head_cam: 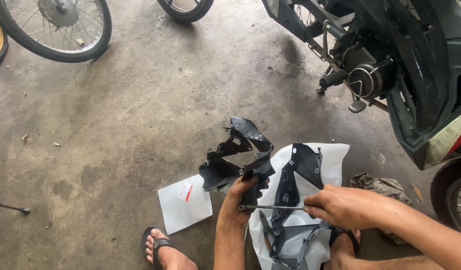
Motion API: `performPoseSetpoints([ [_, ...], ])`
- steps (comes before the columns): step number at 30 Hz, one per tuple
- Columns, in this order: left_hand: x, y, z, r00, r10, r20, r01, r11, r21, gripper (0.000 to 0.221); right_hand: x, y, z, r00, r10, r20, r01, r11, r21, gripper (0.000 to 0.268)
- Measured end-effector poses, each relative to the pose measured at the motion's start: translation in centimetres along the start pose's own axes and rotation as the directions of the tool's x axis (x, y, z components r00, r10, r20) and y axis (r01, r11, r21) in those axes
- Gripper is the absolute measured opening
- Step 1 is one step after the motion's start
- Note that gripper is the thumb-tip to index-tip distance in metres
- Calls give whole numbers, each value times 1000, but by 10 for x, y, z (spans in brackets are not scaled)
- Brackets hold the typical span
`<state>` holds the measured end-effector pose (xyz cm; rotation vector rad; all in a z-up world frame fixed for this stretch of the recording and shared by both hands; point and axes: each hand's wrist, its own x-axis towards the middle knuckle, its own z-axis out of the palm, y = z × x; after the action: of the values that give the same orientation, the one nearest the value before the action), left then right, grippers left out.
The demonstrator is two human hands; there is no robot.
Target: Repairing and fitting plastic motorcycle fairing pieces using a screwdriver.
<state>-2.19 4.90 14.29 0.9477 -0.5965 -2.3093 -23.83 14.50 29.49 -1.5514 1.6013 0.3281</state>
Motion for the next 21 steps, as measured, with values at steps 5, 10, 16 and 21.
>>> performPoseSetpoints([
  [5,5,-4,-2,998,3,61,-1,1000,-28,43,19,37,18,994,-111,-5,110,982,156,43],
  [10,9,-9,-6,994,20,104,-21,1000,4,41,6,14,-2,985,55,165,-104,948,301,42],
  [16,10,-11,-12,993,30,114,-32,999,19,41,8,19,10,984,-155,-90,153,988,-28,36],
  [21,12,-10,-5,993,-21,120,19,1000,14,41,10,19,17,961,-188,-203,99,918,-383,23],
])
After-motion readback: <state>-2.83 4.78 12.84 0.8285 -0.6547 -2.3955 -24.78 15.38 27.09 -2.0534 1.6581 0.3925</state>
